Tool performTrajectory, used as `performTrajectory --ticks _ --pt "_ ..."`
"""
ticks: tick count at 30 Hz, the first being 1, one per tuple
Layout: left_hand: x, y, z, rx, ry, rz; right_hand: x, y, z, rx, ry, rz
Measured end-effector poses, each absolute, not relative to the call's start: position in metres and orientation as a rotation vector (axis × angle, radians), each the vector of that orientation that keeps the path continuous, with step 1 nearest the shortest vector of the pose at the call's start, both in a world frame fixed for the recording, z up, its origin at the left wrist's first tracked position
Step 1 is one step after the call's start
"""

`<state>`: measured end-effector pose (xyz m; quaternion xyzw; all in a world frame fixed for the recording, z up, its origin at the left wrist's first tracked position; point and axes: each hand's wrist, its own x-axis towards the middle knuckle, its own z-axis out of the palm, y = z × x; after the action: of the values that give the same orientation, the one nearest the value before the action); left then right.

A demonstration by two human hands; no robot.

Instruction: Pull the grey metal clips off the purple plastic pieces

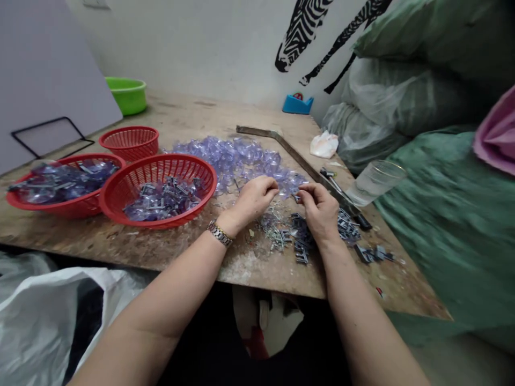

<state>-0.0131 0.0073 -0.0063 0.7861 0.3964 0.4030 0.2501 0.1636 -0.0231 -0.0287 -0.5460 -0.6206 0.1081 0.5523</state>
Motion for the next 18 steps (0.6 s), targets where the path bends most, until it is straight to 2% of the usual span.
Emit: performTrajectory --ticks 18 --pt "0.000 -0.003 -0.019 2.507 1.024 0.810 0.174 -0.021 -0.032 -1.370 -1.471 0.324"
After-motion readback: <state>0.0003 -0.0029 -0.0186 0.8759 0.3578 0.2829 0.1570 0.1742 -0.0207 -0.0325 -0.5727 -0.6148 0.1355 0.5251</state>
